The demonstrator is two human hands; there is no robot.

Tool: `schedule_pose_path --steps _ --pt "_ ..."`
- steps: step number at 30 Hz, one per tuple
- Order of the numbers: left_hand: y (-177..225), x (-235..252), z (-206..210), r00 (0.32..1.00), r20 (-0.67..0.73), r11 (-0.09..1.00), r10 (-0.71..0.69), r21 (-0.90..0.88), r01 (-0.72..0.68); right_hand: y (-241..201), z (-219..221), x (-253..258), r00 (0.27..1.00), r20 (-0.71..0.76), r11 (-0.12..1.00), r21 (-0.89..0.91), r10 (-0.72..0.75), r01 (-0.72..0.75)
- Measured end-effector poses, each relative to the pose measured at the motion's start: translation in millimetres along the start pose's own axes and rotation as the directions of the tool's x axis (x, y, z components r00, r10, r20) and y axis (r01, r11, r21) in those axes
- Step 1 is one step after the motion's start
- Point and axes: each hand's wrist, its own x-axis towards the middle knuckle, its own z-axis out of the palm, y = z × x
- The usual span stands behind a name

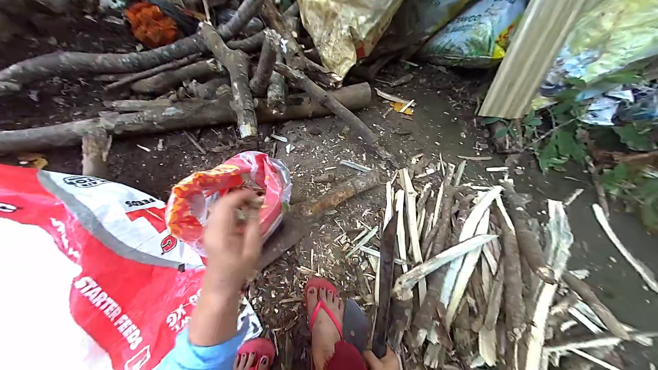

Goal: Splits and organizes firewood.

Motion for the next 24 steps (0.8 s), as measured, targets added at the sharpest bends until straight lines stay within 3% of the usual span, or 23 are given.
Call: schedule_pose_path --steps 3,5,6,7,8,9,10,11,12,13,17,21,24 --pt "-3 16 -7 0.996 -0.092 0.982 0.012 0.187 0.006 -10 -6 -4 0.998 0.016 0.998 -0.018 0.055 -0.055" --pt "4 10 21 0.992 -0.113 0.989 0.061 0.142 -0.045 -7 -5 -2 0.998 0.016 0.999 0.001 0.053 -0.053" --pt "10 2 44 0.997 -0.046 0.996 0.054 0.076 -0.051 -6 -4 -1 0.999 0.017 0.999 0.008 0.049 -0.05" --pt "16 -9 69 0.994 0.108 1.0 0.017 0.004 -0.017 -5 -3 -1 0.999 0.011 0.999 0.012 0.045 -0.046" --pt "23 -18 95 0.934 0.352 0.997 -0.053 -0.038 0.071 -4 -2 -1 0.999 0.006 0.999 0.014 0.045 -0.045" --pt "28 -24 122 0.774 0.618 0.981 -0.137 -0.025 0.193 -5 -1 -1 0.999 0.003 0.999 0.02 0.047 -0.047" --pt "29 -31 151 0.575 0.797 0.958 -0.186 0.017 0.286 -5 0 -1 0.999 0.003 0.999 0.026 0.046 -0.046" --pt "27 -40 179 0.407 0.887 0.936 -0.217 0.071 0.345 -6 0 -2 0.999 0.003 0.998 0.027 0.049 -0.049" --pt "24 -52 205 0.3 0.922 0.918 -0.246 0.122 0.377 -6 0 -1 0.998 0.004 0.998 0.024 0.055 -0.055" --pt "22 -64 225 0.237 0.931 0.907 -0.278 0.172 0.386 -6 0 -1 0.998 0.005 0.998 0.021 0.059 -0.059" --pt "24 -93 269 0.149 0.911 0.902 -0.386 0.338 0.269 -5 1 0 0.997 0.006 0.997 0.021 0.079 -0.08" --pt "27 -94 273 0.088 0.91 0.905 -0.405 0.386 0.178 -2 2 0 0.997 0.01 0.996 0.048 0.077 -0.077" --pt "27 -81 255 0.135 0.923 0.91 -0.361 0.317 0.268 -2 2 -1 0.997 0.012 0.995 0.063 0.073 -0.074"
